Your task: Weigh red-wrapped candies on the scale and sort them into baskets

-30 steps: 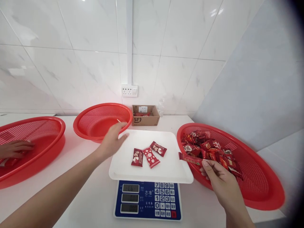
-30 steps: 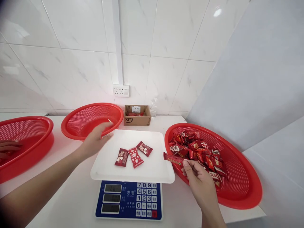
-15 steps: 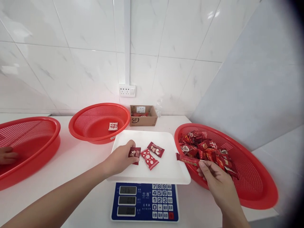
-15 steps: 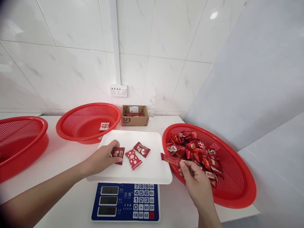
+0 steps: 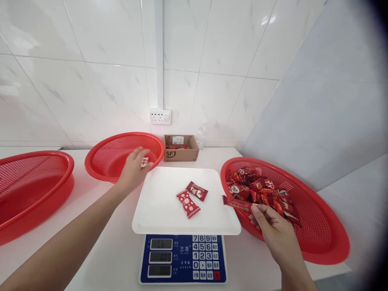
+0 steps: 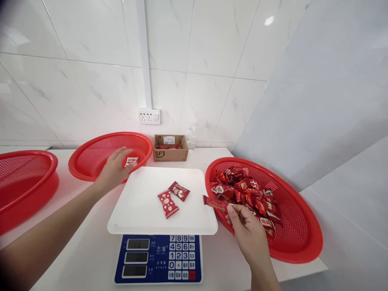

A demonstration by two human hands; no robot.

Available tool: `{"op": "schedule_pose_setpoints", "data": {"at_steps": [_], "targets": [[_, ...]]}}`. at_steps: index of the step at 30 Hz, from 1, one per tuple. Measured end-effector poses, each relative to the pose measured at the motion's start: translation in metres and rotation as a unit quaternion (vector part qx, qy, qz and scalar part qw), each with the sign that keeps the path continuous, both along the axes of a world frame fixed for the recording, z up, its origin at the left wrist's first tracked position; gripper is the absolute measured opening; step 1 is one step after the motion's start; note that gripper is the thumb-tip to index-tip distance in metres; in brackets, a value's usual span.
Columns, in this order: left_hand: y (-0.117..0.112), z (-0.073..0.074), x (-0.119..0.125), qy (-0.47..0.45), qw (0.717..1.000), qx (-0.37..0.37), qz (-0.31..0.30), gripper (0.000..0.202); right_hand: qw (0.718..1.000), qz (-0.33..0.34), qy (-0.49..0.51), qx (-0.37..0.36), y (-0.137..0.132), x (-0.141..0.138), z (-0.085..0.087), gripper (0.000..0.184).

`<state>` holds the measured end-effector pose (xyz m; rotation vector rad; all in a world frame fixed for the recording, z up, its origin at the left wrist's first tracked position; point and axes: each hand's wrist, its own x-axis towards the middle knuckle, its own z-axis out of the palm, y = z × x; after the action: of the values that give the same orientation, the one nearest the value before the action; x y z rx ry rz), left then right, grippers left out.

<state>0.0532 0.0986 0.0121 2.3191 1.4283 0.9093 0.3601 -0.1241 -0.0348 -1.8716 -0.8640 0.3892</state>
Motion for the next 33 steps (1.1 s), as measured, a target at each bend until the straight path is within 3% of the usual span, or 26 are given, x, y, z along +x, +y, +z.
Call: {"op": "schedule_pose_setpoints", "data": {"at_steps": [3,6,8,18,22,24,26,29,31,32,33], "targets": [[-0.032,-0.005,0.021,0.066,0.981,-0.018,-0.182,0.035,1.000,0.005,0.005,0.002,0.001,0.000,0.001,0.043],[-0.062,-0.010,0.040,0.166,0.909,-0.012,-0.383,0.047,1.000,0.001,0.004,-0.001,0.001,0.000,0.000,0.045],[-0.072,-0.013,0.048,0.207,0.876,0.009,-0.436,0.049,1.000,0.001,0.001,0.003,0.000,0.000,0.000,0.045],[-0.072,-0.015,0.054,0.144,0.917,-0.102,-0.358,0.028,1.000,0.003,0.005,0.007,0.000,-0.003,0.004,0.048],[-0.074,-0.009,0.053,0.074,0.931,-0.169,-0.314,0.026,1.000,0.005,0.005,0.008,0.000,-0.004,0.004,0.048],[-0.074,-0.006,0.053,-0.016,0.923,-0.245,-0.297,0.025,1.000,0.004,0.009,0.009,0.001,-0.004,0.004,0.048],[-0.071,-0.002,0.054,-0.140,0.881,-0.352,-0.285,0.025,1.000,0.002,0.016,0.013,0.001,-0.003,0.004,0.047],[-0.068,0.000,0.054,-0.317,0.747,-0.524,-0.258,0.029,1.000,-0.001,0.020,0.021,0.000,-0.003,0.004,0.046],[-0.068,0.001,0.054,-0.381,0.669,-0.592,-0.237,0.032,0.999,-0.003,0.025,0.026,0.000,-0.003,0.004,0.046],[-0.068,0.000,0.053,-0.404,0.642,-0.612,-0.224,0.033,0.999,-0.004,0.027,0.027,0.001,-0.003,0.004,0.046],[-0.068,0.000,0.053,-0.411,0.635,-0.618,-0.215,0.033,0.999,-0.006,0.030,0.028,0.001,-0.003,0.004,0.046]]}}
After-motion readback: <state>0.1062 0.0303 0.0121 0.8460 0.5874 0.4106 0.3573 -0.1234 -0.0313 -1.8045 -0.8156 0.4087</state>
